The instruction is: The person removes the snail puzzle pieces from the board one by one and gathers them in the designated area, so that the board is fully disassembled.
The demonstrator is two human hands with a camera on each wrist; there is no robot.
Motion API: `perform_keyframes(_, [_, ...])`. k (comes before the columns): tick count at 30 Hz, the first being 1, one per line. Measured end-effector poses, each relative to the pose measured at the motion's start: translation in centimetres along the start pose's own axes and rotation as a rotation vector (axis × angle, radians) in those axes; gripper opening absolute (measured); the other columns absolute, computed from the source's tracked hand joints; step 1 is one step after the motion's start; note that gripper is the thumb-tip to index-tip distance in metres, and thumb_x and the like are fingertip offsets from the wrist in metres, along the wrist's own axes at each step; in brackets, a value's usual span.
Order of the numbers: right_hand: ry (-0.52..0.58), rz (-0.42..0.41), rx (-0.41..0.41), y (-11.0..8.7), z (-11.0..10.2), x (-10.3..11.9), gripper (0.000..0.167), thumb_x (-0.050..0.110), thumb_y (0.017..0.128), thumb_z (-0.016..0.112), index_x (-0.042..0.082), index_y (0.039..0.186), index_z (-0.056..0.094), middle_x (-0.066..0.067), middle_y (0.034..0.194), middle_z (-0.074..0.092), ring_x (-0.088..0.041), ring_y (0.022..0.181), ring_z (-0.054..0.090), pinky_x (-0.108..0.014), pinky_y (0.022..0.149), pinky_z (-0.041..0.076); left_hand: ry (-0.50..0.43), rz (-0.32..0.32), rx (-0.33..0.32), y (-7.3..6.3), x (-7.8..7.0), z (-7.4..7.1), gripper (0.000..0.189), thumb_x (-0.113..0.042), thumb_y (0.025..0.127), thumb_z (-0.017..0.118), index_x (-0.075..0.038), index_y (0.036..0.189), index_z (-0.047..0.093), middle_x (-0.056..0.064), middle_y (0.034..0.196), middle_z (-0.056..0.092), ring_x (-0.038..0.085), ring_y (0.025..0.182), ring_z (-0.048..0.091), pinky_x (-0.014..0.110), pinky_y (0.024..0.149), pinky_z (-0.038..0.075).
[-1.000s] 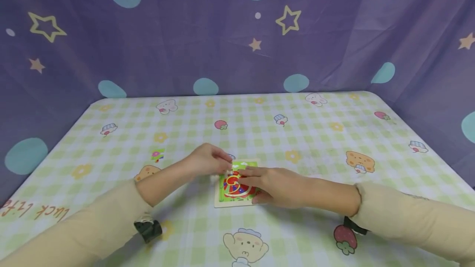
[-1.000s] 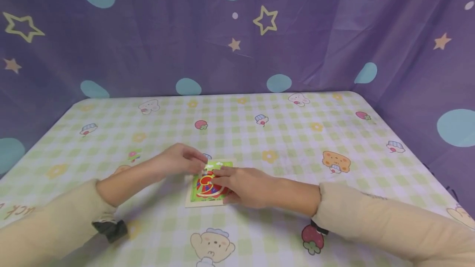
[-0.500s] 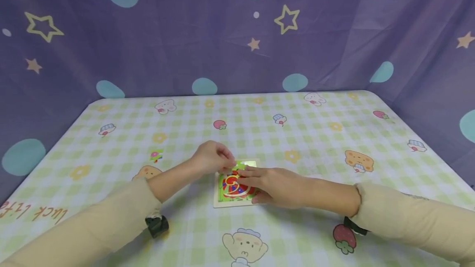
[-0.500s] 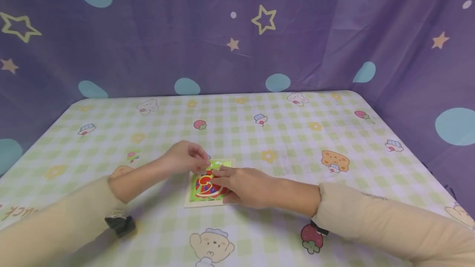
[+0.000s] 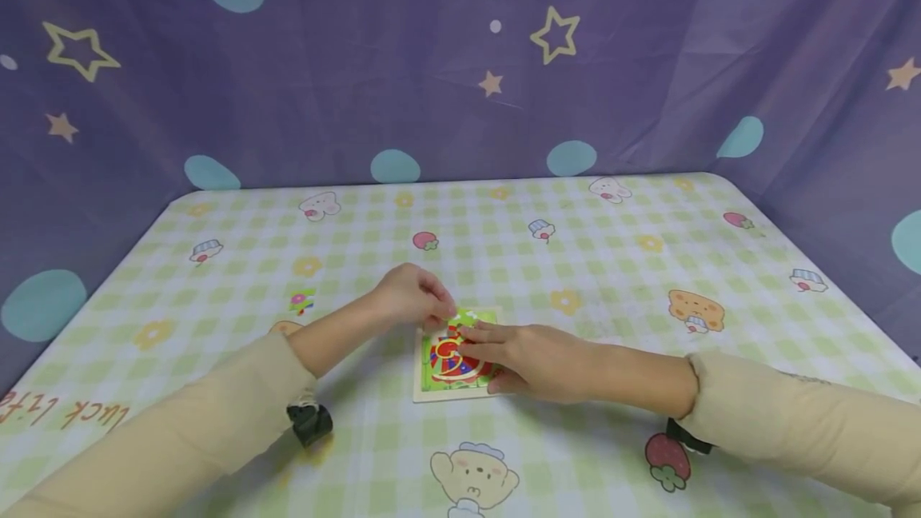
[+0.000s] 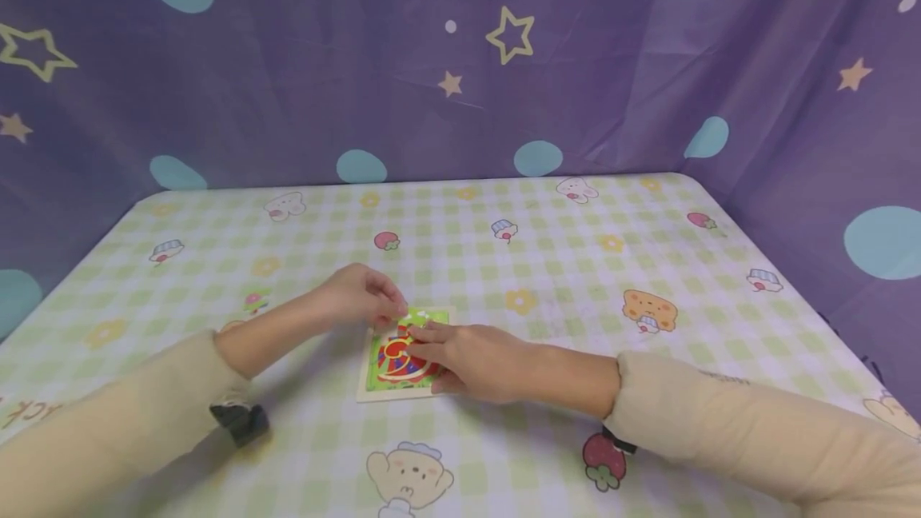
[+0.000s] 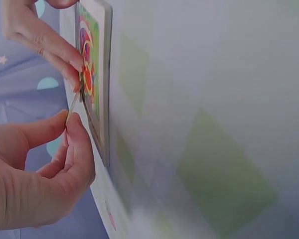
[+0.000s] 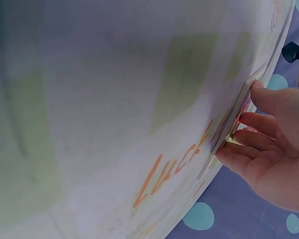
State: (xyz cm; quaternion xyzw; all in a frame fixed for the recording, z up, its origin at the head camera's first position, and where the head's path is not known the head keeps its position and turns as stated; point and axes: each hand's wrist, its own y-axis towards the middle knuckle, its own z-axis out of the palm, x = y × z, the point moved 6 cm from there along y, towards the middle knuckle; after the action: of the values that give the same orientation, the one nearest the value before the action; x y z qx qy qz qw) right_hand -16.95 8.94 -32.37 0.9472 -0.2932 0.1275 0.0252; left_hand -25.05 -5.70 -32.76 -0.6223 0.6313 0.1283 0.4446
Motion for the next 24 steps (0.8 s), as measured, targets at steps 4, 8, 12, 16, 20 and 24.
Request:
perform_keyframes(4, [-0.003, 0.004, 0.002, 0.0, 0.0, 0.0, 0.055, 0.029, 0.092, 0.063, 0.01, 0.141, 0.048, -0.006, 0.153, 0.039, -0.022, 0.14, 0.041, -0.036, 0.102, 0.048, 0.02, 0.03, 0.001, 0.2, -0.3, -0.2, 0.009, -0.011, 0.082, 0.073, -0.004, 0.085, 0.071, 0.003, 0.074, 0.069, 0.01, 0.062, 0.061, 0.02, 0.062, 0.05])
perform_keyframes(8, [-0.008, 0.011, 0.008, 0.0, 0.0, 0.0, 0.055, 0.03, 0.093, 0.062, 0.01, 0.142, 0.048, -0.007, 0.152, 0.04, -0.022, 0.14, 0.04, -0.037, 0.103, 0.048, 0.056, 0.051, -0.002, 0.2, -0.5, -0.4, 0.009, -0.013, 0.081, 0.075, -0.005, 0.084, 0.071, 0.001, 0.07, 0.068, 0.009, 0.061, 0.06, 0.02, 0.06, 0.048])
perform_keyframes(12, [-0.01, 0.011, 0.01, 0.0, 0.0, 0.1, 0.055, 0.03, 0.093, 0.062, 0.01, 0.142, 0.047, -0.007, 0.151, 0.042, -0.023, 0.14, 0.041, -0.037, 0.103, 0.047, 0.086, 0.07, -0.005, 0.3, -0.6, -0.5, 0.01, -0.014, 0.08, 0.076, -0.005, 0.084, 0.072, 0.001, 0.072, 0.068, 0.009, 0.063, 0.061, 0.019, 0.06, 0.047])
perform_keyframes(16, [-0.007, 0.013, 0.007, 0.0, 0.1, 0.1, 0.054, 0.03, 0.093, 0.062, 0.011, 0.141, 0.048, -0.008, 0.15, 0.043, -0.022, 0.14, 0.041, -0.037, 0.103, 0.047, 0.116, 0.11, -0.032, 0.5, -0.9, -1.2, 0.008, -0.013, 0.082, 0.073, -0.006, 0.085, 0.072, 0.001, 0.073, 0.069, 0.01, 0.065, 0.06, 0.02, 0.061, 0.047])
perform_keyframes(20, [-0.003, 0.013, 0.009, 0.0, 0.0, 0.1, 0.054, 0.03, 0.093, 0.062, 0.011, 0.141, 0.048, -0.009, 0.15, 0.043, -0.023, 0.14, 0.041, -0.037, 0.104, 0.046, 0.119, 0.146, -0.068, 0.6, -0.8, -3.1, 0.009, -0.013, 0.084, 0.07, -0.005, 0.087, 0.071, 0.001, 0.073, 0.069, 0.01, 0.067, 0.06, 0.021, 0.066, 0.047])
perform_keyframes(24, [0.004, 0.016, 0.01, 0.0, 0.0, 0.0, 0.054, 0.03, 0.093, 0.062, 0.011, 0.142, 0.048, -0.008, 0.151, 0.042, -0.023, 0.14, 0.041, -0.038, 0.105, 0.046, 0.079, 0.126, -0.061, 0.6, 0.0, -5.0, 0.014, -0.014, 0.084, 0.069, -0.002, 0.092, 0.07, -0.002, 0.073, 0.069, 0.009, 0.07, 0.061, 0.023, 0.072, 0.049])
